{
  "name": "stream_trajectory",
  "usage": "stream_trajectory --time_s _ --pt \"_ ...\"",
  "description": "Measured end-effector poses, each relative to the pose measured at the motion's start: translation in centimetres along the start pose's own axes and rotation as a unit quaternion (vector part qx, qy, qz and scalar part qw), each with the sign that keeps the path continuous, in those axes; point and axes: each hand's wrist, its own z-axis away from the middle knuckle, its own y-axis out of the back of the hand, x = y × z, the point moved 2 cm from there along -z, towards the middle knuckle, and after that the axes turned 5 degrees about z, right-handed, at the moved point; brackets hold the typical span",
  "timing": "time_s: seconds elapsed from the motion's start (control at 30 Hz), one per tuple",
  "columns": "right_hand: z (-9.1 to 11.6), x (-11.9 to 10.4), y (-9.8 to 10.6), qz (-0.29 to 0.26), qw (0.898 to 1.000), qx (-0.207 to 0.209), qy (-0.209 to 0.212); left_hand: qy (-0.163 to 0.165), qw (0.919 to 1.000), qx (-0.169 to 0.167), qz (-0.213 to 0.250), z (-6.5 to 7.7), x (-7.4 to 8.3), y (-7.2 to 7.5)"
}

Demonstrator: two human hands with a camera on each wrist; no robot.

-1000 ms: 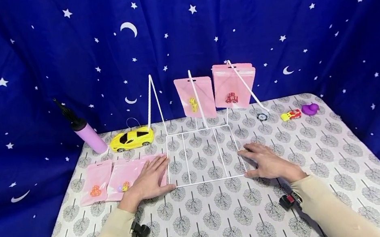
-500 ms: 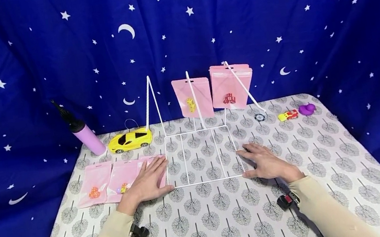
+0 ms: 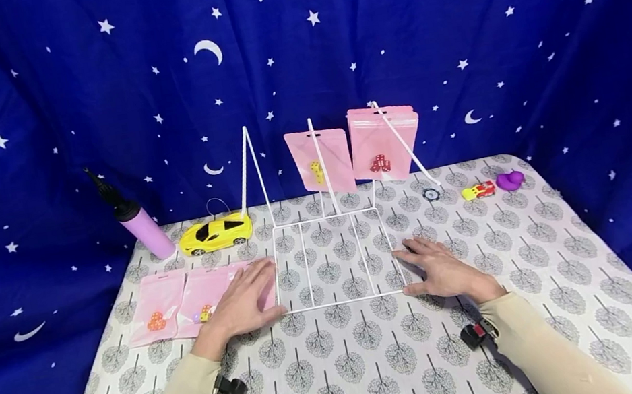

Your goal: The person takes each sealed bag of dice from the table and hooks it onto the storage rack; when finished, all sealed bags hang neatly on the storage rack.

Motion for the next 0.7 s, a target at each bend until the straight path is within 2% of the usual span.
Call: stream_trajectory --time_s 0.3,0.7 --pt "0.1 -0.2 0.2 0.004 1.0 0.002 0.003 0.032 0.9977 0.033 0.049 0.9 -0.3 0.8" --pt "0.1 -0.2 0.3 -0.002 1.0 -0.002 0.0 0.05 0.994 0.069 0.068 2.4 0.4 2.3"
